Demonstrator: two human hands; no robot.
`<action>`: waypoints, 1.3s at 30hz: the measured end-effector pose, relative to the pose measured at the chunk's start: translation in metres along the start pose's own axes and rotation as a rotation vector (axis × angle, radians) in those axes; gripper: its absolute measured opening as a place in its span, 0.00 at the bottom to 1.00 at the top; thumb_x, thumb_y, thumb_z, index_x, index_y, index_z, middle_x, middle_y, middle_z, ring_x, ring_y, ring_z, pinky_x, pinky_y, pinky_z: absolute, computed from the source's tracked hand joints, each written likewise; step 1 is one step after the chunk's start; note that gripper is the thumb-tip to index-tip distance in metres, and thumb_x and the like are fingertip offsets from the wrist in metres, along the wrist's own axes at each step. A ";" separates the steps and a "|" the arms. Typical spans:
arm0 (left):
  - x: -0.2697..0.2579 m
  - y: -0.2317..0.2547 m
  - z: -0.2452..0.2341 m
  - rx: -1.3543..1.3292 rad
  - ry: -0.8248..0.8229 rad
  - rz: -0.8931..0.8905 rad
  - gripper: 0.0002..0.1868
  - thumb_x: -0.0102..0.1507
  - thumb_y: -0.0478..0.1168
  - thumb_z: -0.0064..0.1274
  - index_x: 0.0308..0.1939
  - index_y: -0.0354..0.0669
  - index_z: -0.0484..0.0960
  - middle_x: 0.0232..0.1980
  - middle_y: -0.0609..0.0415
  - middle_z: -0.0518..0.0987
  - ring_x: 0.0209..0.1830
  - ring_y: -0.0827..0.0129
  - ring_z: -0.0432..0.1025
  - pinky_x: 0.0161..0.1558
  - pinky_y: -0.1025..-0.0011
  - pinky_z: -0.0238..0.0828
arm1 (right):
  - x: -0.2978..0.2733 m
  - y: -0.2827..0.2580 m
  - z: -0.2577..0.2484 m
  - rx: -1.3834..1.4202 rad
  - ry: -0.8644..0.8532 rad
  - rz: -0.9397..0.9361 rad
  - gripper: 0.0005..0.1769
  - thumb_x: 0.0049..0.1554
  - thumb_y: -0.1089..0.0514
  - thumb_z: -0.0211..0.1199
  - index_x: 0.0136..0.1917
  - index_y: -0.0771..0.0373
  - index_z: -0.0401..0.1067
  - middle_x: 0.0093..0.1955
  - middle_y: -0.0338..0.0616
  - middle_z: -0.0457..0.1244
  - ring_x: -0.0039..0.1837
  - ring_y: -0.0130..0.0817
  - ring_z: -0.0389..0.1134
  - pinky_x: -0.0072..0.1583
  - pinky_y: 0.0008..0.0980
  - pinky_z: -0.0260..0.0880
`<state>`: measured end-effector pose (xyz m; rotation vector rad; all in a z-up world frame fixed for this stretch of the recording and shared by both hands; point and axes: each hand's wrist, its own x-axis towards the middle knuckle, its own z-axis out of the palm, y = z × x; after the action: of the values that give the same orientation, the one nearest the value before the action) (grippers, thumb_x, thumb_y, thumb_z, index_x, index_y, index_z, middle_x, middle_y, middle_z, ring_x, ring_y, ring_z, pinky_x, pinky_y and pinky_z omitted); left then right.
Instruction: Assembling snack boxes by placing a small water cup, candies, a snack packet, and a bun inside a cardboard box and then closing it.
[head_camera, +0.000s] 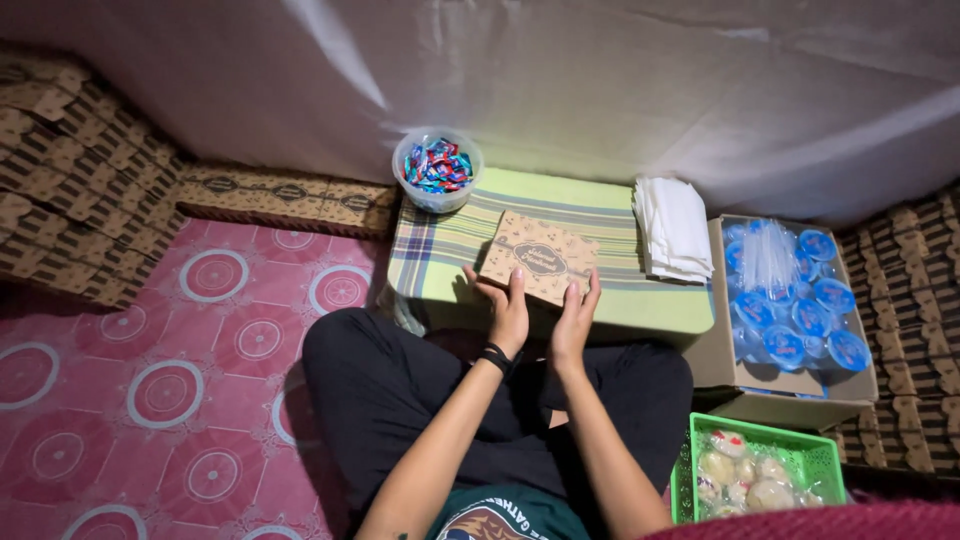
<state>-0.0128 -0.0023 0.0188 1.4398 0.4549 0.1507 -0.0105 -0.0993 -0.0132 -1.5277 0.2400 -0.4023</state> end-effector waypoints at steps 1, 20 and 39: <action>0.003 -0.004 0.000 -0.001 0.003 0.004 0.50 0.71 0.58 0.41 0.79 0.51 0.19 0.81 0.28 0.31 0.82 0.39 0.34 0.79 0.46 0.30 | -0.006 -0.004 0.005 0.003 -0.003 -0.002 0.31 0.71 0.47 0.48 0.83 0.55 0.47 0.83 0.63 0.39 0.84 0.59 0.38 0.80 0.54 0.43; 0.021 0.006 -0.084 -0.507 0.048 -0.138 0.41 0.68 0.48 0.58 0.79 0.44 0.54 0.78 0.47 0.59 0.77 0.60 0.55 0.76 0.51 0.44 | -0.022 -0.042 0.032 0.040 -0.297 0.036 0.34 0.69 0.37 0.42 0.84 0.43 0.42 0.76 0.48 0.46 0.71 0.43 0.50 0.68 0.56 0.54; 0.225 -0.070 -0.397 -0.694 0.623 -0.114 0.49 0.64 0.56 0.71 0.77 0.50 0.53 0.78 0.34 0.46 0.79 0.31 0.42 0.74 0.31 0.38 | 0.068 0.024 -0.016 -1.188 -0.177 -0.703 0.16 0.66 0.42 0.58 0.62 0.50 0.73 0.70 0.47 0.59 0.65 0.51 0.65 0.62 0.52 0.65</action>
<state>0.0244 0.4354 -0.1221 0.6575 0.8872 0.6116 0.0477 -0.1414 -0.0305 -2.8116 -0.2858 -0.7334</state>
